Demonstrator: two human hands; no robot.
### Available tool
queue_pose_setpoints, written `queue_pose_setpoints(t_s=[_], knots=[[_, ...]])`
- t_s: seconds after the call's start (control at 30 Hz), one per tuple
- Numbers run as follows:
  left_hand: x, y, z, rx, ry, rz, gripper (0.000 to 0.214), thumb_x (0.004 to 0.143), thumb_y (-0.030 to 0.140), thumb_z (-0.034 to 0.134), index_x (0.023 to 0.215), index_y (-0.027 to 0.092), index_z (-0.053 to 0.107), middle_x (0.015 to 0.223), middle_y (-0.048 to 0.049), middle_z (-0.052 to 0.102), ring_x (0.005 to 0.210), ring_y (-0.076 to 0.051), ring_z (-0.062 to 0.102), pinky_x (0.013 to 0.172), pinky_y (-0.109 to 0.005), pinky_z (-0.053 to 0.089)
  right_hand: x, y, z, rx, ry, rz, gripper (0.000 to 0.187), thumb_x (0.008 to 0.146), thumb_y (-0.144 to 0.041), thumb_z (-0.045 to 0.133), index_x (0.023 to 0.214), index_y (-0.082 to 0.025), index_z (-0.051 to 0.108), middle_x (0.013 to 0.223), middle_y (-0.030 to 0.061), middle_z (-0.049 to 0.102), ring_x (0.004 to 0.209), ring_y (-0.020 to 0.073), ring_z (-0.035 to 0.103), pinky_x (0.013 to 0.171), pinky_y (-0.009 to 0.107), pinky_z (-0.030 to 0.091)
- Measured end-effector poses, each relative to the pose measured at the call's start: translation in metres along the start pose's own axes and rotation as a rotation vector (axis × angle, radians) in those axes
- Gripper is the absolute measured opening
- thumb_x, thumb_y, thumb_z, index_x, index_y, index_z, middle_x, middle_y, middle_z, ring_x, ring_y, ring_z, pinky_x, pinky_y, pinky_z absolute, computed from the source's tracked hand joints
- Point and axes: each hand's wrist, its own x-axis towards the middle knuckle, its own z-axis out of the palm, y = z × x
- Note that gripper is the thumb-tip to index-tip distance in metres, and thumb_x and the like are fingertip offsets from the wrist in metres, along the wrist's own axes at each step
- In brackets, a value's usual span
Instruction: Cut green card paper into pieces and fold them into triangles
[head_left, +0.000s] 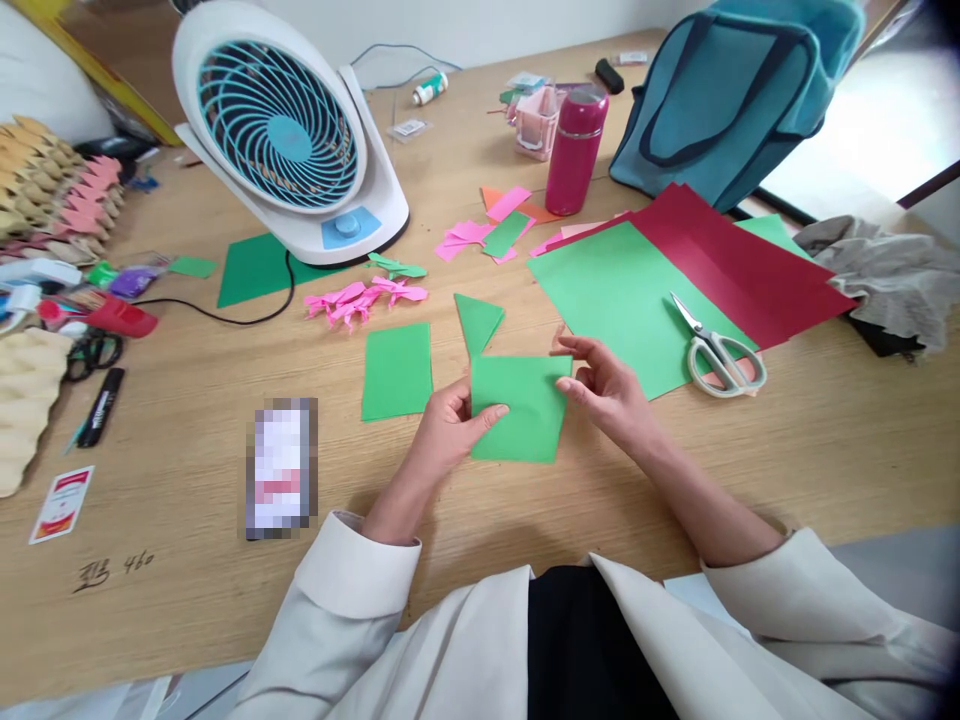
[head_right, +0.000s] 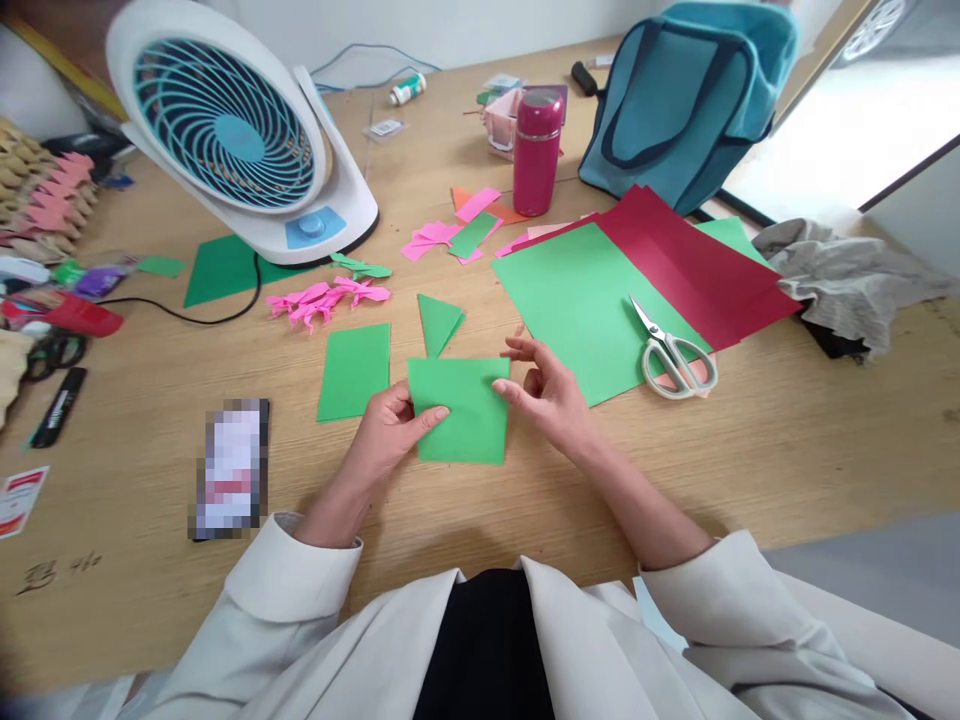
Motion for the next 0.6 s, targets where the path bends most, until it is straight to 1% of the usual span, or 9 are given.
queue_pose_setpoints(t_s=[0.07, 0.13, 0.17, 0.23, 0.3, 0.37, 0.47, 0.53, 0.6], knots=[[0.0, 0.001, -0.001, 0.047, 0.064, 0.195, 0.026, 0.078, 0.04, 0.076, 0.088, 0.019, 0.064, 0.095, -0.0052, 0.072, 0.092, -0.02, 0.066, 0.086, -0.036, 0.052, -0.001, 0.0, 0.001, -0.025, -0.109, -0.002, 0.049, 0.082, -0.042, 0.071, 0.125, -0.025, 0.055, 0.118, 0.0058, 0.062, 0.06, 0.0104, 0.044, 0.054, 0.027, 0.039], [-0.001, 0.005, -0.003, 0.165, 0.062, 0.394, 0.022, 0.083, 0.04, 0.071, 0.082, 0.021, 0.061, 0.102, -0.0072, 0.071, 0.105, -0.023, 0.064, 0.096, -0.043, 0.048, -0.003, 0.0, 0.004, -0.115, -0.191, -0.111, 0.036, 0.082, -0.034, 0.071, 0.114, -0.025, 0.059, 0.113, 0.0061, 0.062, 0.074, 0.0155, 0.054, 0.062, 0.03, 0.044], [-0.002, 0.007, -0.004, 0.243, 0.054, 0.486, 0.022, 0.085, 0.041, 0.069, 0.08, 0.021, 0.061, 0.107, -0.0081, 0.07, 0.112, -0.024, 0.061, 0.1, -0.046, 0.046, -0.004, 0.0, 0.006, -0.178, -0.184, -0.192, 0.027, 0.082, -0.029, 0.069, 0.107, -0.025, 0.06, 0.114, 0.0068, 0.061, 0.084, 0.0187, 0.056, 0.068, 0.032, 0.046], [-0.004, 0.01, -0.006, 0.391, 0.056, 0.638, 0.021, 0.087, 0.042, 0.067, 0.079, 0.023, 0.062, 0.117, -0.009, 0.067, 0.123, -0.026, 0.054, 0.106, -0.05, 0.041, -0.005, -0.001, 0.008, -0.283, -0.085, -0.341, 0.012, 0.084, -0.022, 0.066, 0.094, -0.025, 0.06, 0.117, 0.0085, 0.058, 0.1, 0.0236, 0.056, 0.077, 0.037, 0.046], [-0.005, 0.011, -0.007, 0.49, 0.056, 0.719, 0.021, 0.089, 0.042, 0.064, 0.078, 0.024, 0.063, 0.126, -0.009, 0.063, 0.131, -0.027, 0.047, 0.109, -0.052, 0.037, -0.005, -0.001, 0.008, -0.322, 0.029, -0.403, 0.007, 0.086, -0.019, 0.063, 0.087, -0.025, 0.059, 0.118, 0.0095, 0.056, 0.106, 0.0252, 0.055, 0.079, 0.038, 0.046], [-0.005, 0.011, -0.007, 0.521, 0.04, 0.757, 0.024, 0.091, 0.04, 0.061, 0.075, 0.023, 0.064, 0.131, -0.0091, 0.061, 0.135, -0.027, 0.043, 0.11, -0.053, 0.035, -0.004, -0.001, 0.007, -0.308, 0.097, -0.415, 0.009, 0.086, -0.017, 0.062, 0.086, -0.025, 0.059, 0.116, 0.0096, 0.055, 0.106, 0.025, 0.055, 0.078, 0.038, 0.047], [-0.006, 0.009, -0.005, 0.498, 0.001, 0.74, 0.029, 0.092, 0.042, 0.06, 0.071, 0.022, 0.062, 0.132, -0.0102, 0.059, 0.137, -0.027, 0.042, 0.11, -0.052, 0.036, -0.003, -0.001, 0.005, -0.292, 0.133, -0.409, 0.011, 0.084, -0.017, 0.065, 0.089, -0.026, 0.059, 0.118, 0.0095, 0.055, 0.109, 0.026, 0.054, 0.081, 0.04, 0.048], [-0.006, 0.008, -0.003, 0.45, -0.011, 0.677, 0.031, 0.089, 0.047, 0.062, 0.07, 0.022, 0.059, 0.132, -0.0106, 0.059, 0.137, -0.028, 0.043, 0.11, -0.052, 0.037, -0.002, -0.001, 0.004, -0.279, 0.127, -0.407, 0.016, 0.083, -0.018, 0.067, 0.094, -0.027, 0.061, 0.121, 0.0097, 0.055, 0.113, 0.0272, 0.053, 0.086, 0.042, 0.048], [-0.006, 0.006, 0.0, 0.361, -0.017, 0.581, 0.032, 0.088, 0.047, 0.063, 0.071, 0.021, 0.055, 0.13, -0.0108, 0.061, 0.134, -0.028, 0.047, 0.109, -0.051, 0.039, -0.002, -0.002, 0.002, -0.24, 0.1, -0.401, 0.017, 0.082, -0.021, 0.069, 0.097, -0.027, 0.063, 0.124, 0.0095, 0.055, 0.117, 0.0275, 0.053, 0.094, 0.044, 0.046]])
